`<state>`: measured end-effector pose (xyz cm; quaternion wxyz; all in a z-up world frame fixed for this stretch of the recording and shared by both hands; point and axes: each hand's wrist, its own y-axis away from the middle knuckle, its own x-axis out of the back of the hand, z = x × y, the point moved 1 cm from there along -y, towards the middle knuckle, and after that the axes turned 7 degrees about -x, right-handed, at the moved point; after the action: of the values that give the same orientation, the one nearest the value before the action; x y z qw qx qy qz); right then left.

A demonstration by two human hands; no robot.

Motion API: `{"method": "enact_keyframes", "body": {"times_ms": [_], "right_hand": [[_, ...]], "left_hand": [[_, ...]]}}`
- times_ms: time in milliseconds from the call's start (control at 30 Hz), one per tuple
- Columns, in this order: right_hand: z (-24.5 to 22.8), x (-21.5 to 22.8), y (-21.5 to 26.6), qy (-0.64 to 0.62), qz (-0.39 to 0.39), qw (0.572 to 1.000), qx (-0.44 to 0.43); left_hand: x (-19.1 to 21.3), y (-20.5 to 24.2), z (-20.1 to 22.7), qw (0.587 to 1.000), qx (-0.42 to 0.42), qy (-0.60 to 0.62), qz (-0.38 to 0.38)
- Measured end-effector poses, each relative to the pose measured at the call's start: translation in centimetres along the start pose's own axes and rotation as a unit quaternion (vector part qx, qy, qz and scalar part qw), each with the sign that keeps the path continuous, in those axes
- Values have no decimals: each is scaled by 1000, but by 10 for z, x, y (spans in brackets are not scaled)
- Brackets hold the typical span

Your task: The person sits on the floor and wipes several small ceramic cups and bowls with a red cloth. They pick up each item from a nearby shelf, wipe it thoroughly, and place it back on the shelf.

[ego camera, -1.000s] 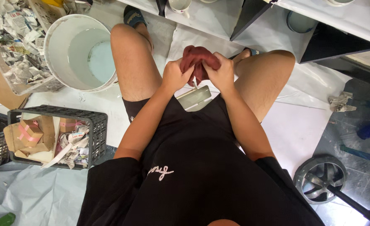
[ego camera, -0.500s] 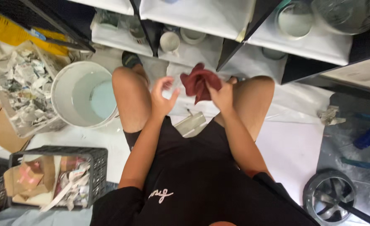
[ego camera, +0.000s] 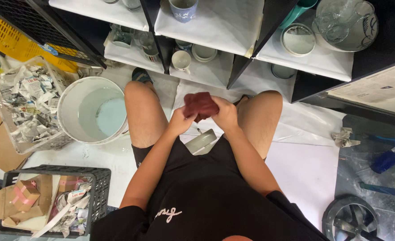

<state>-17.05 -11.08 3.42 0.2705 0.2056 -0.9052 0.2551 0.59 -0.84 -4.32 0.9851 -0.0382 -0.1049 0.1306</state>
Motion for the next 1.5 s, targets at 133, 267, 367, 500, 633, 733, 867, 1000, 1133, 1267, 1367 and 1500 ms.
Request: {"method": "enact_keyframes", "body": {"times_ms": [133, 267, 367, 500, 633, 733, 867, 1000, 1133, 1267, 1367, 1500], "right_hand": [[-19, 0, -1, -64, -26, 997, 43], [-20, 1, 1, -64, -39, 997, 5], [-15, 5, 0, -26, -36, 999, 1], [-15, 8, -1, 15, -9, 997, -70], [-11, 11, -1, 47, 2, 997, -56], [-6, 13, 4, 26, -9, 999, -42], [-4, 13, 8, 2, -10, 1000, 11], [-4, 14, 6, -16, -20, 997, 73], [0, 11, 8, -75, -39, 991, 101], [8, 1, 2, -112, -2, 993, 39], [9, -8, 1, -143, 22, 989, -21], [14, -11, 5, -96, 22, 994, -53]], "left_hand": [[-1, 3, -27, 998, -44, -9, 43], [0, 1, -40, 991, -113, -9, 67], [-8, 1, -36, 993, -41, 87, 69], [-4, 0, -10, 993, -97, 7, 71], [-8, 1, 12, 987, -118, -54, 99], [-5, -4, 16, 989, -103, -65, 88], [0, -2, 14, 987, -109, -91, 76], [0, -4, 9, 992, -124, -9, 38], [-3, 0, 3, 995, -94, 2, 16], [-4, 0, 1, 995, -90, -38, 28], [-1, 3, 1, 994, -57, -79, 58], [-2, 3, 3, 986, -66, -117, 103]]}}
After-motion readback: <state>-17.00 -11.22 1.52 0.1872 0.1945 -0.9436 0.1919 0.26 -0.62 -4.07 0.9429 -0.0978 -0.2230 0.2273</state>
